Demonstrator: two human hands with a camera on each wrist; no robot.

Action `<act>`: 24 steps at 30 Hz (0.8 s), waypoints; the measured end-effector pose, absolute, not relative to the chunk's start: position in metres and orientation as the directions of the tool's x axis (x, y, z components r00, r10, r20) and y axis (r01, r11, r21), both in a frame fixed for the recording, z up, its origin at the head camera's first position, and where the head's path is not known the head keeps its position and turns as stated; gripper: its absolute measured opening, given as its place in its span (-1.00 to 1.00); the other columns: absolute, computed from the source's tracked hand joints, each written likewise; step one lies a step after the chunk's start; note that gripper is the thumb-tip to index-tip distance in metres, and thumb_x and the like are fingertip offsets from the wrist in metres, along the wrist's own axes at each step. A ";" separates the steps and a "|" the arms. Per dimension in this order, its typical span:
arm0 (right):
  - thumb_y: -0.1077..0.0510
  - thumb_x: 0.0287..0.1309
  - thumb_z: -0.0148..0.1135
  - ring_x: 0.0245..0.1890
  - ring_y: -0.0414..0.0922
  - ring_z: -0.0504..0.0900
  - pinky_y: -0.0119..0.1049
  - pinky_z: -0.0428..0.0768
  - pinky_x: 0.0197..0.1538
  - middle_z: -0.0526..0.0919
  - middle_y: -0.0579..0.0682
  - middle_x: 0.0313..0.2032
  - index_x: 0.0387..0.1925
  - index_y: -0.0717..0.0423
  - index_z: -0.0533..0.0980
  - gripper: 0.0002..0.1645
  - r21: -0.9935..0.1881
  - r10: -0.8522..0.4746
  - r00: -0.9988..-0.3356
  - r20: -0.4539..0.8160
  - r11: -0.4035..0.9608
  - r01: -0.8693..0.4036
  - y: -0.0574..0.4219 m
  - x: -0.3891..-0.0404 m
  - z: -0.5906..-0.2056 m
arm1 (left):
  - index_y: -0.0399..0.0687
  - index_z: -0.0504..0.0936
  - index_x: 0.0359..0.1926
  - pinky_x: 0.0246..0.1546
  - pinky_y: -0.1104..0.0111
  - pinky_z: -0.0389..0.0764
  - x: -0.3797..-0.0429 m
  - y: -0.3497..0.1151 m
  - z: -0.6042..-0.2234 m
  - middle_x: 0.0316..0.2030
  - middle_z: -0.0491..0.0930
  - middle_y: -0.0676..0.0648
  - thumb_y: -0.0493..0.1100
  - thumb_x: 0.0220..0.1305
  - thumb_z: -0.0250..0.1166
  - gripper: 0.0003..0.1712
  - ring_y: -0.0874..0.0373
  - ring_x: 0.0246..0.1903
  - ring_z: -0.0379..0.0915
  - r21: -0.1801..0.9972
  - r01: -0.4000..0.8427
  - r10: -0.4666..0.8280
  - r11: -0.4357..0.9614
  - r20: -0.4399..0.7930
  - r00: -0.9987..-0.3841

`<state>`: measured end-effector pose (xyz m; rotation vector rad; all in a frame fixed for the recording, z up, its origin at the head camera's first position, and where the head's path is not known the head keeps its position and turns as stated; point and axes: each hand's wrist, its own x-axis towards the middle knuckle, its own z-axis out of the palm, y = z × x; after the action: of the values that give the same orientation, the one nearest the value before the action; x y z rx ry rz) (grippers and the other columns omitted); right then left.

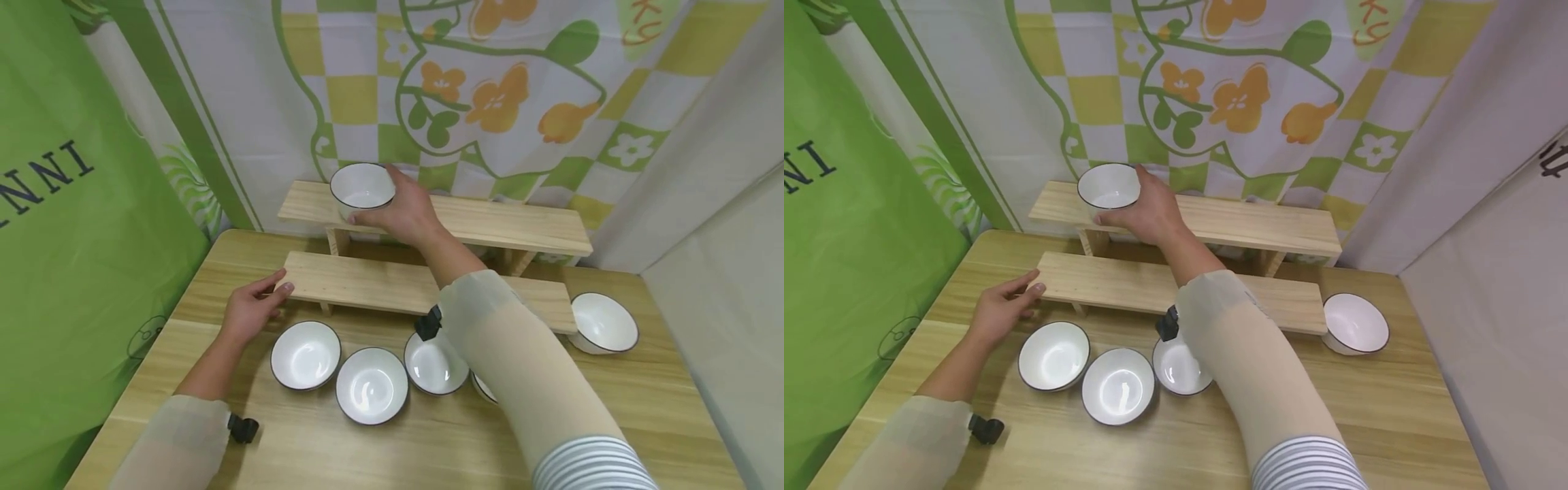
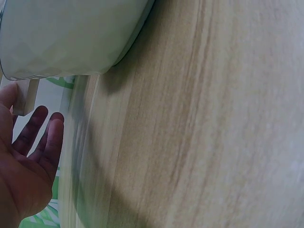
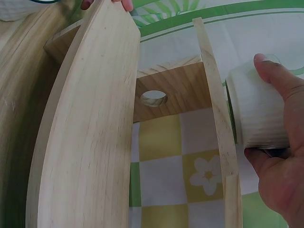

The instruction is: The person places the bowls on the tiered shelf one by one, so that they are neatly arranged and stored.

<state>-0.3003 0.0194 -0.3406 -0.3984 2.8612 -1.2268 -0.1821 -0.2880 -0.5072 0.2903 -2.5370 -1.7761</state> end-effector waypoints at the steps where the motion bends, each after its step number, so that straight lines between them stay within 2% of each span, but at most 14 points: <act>1: -0.38 -0.27 0.70 0.38 0.02 0.40 -0.07 0.47 0.37 0.38 0.07 0.47 0.63 -0.02 0.12 0.51 -0.713 -0.235 -0.967 0.102 0.660 -0.235 0.019 -0.301 -0.341 | 0.10 0.59 0.37 -0.26 0.38 0.77 -0.182 -0.288 -0.507 0.30 0.53 -0.27 0.25 0.28 0.46 -0.28 0.25 -0.20 0.68 0.935 -0.136 -0.169 0.328 -0.084 -0.982; 17: -0.30 -0.21 0.72 0.41 0.04 0.39 -0.08 0.45 0.40 0.37 0.09 0.46 0.63 0.05 0.10 0.48 -0.727 -0.258 -0.957 0.134 0.631 -0.272 0.013 -0.305 -0.349 | 0.07 0.58 0.39 -0.27 0.40 0.76 -0.181 -0.287 -0.506 0.32 0.52 -0.29 0.31 0.26 0.44 -0.22 0.17 -0.28 0.72 0.923 -0.142 -0.164 0.358 -0.087 -0.983; 24: -0.30 -0.21 0.73 0.44 0.02 0.34 -0.09 0.37 0.46 0.32 0.06 0.49 0.65 0.03 -0.01 0.55 -0.749 -0.285 -0.947 0.148 0.593 -0.296 0.021 -0.304 -0.351 | 0.13 0.57 0.39 -0.25 0.43 0.75 -0.182 -0.289 -0.509 0.34 0.49 -0.31 0.34 0.24 0.45 -0.21 0.16 -0.27 0.72 0.924 -0.138 -0.151 0.356 -0.089 -0.985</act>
<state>-0.3043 0.0207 -0.3512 -0.5135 2.8149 -1.3275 -0.1815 -0.2893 -0.5087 0.2745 -2.5779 -1.7548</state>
